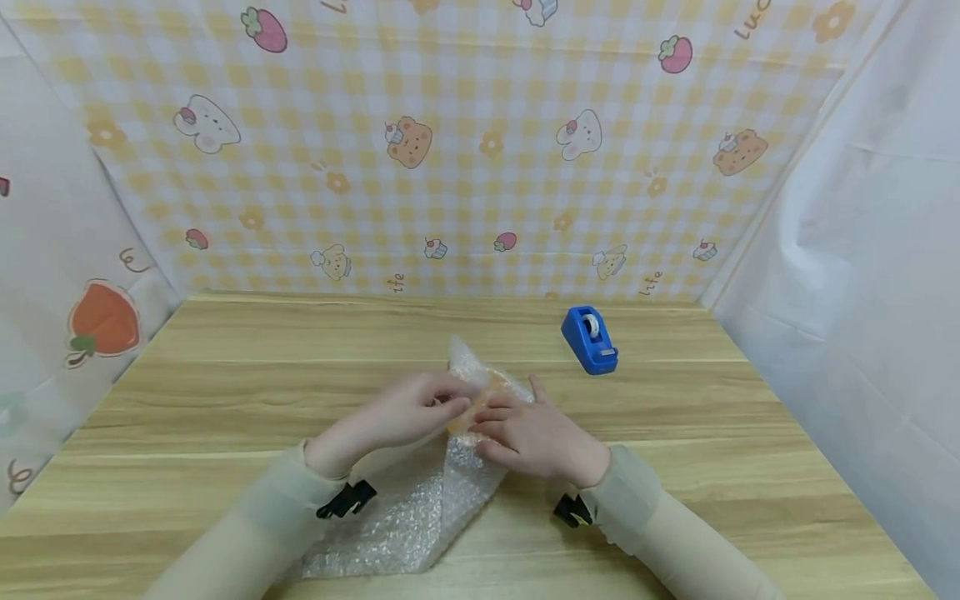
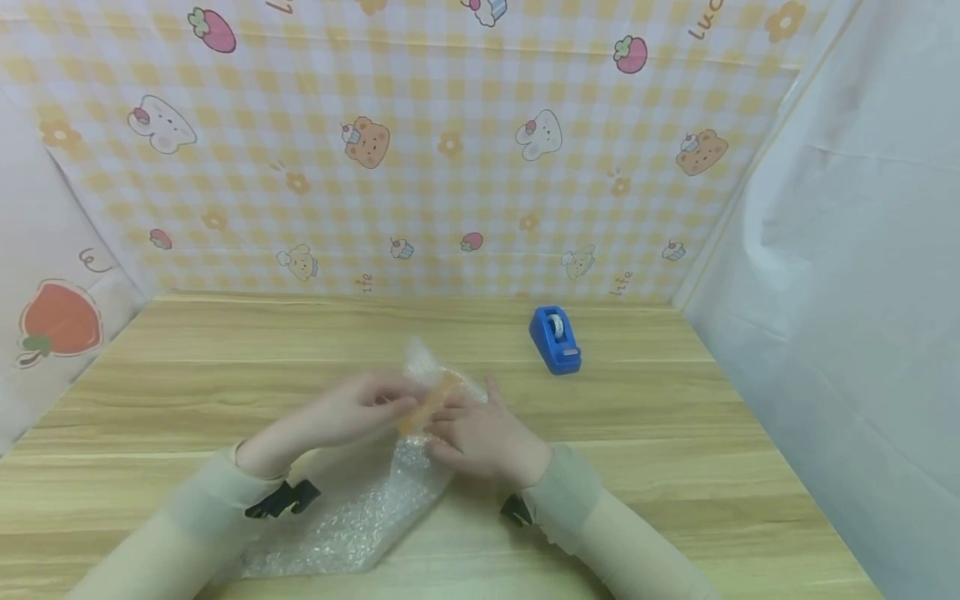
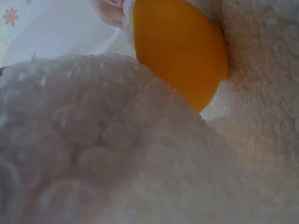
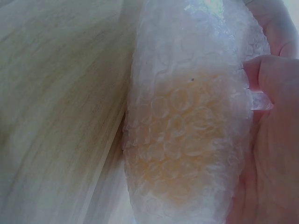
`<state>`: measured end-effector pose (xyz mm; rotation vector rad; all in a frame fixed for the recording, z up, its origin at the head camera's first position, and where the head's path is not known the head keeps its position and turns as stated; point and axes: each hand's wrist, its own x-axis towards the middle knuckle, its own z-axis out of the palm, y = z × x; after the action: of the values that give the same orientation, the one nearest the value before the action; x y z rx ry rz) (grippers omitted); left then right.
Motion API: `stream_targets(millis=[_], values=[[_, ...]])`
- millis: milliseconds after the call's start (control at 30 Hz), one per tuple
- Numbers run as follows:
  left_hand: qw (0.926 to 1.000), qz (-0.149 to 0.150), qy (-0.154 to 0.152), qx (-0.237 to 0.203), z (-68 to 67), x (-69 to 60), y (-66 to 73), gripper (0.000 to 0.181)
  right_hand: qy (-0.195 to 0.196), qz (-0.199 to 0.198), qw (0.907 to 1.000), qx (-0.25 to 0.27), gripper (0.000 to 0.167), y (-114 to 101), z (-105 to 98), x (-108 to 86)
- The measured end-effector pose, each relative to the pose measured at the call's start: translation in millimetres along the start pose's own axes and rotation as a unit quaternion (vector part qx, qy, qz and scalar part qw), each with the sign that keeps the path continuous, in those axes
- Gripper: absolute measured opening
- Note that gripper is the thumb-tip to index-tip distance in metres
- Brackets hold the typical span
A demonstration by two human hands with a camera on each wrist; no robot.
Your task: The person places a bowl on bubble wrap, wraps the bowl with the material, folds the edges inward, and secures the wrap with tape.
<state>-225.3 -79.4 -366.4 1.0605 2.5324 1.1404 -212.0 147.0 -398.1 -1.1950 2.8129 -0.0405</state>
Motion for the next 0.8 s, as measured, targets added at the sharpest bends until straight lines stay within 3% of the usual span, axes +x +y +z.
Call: stream_targets(millis=[233, 433, 533, 633, 800], values=[[0.9983, -0.002, -0.053, 0.023, 2.7, -3.4, 2.3, 0.047, -0.004, 0.008, 1.0, -0.004, 0.054, -1.7, -0.1, 0.3], [0.9892, 0.01, -0.119, 0.085, 1.7, -6.4, 6.4, 0.058, -0.006, 0.015, 0.9999, 0.001, 0.057, -3.1, -1.4, -0.7], [0.9855, 0.022, -0.141, 0.092, 0.1, -8.2, 8.0, 0.057, -0.007, 0.013, 0.9999, 0.001, 0.054, -3.3, -1.8, -1.3], [0.9836, 0.032, -0.151, 0.093, 0.0, -9.6, 8.4, 0.056, -0.006, 0.012, 0.9999, 0.0, 0.051, -3.3, -1.6, -1.7], [0.9801, 0.023, -0.163, 0.11, 4.4, -10.0, 8.7, 0.059, -0.003, 0.011, 0.9999, -0.007, 0.051, -3.0, -0.6, -1.6]])
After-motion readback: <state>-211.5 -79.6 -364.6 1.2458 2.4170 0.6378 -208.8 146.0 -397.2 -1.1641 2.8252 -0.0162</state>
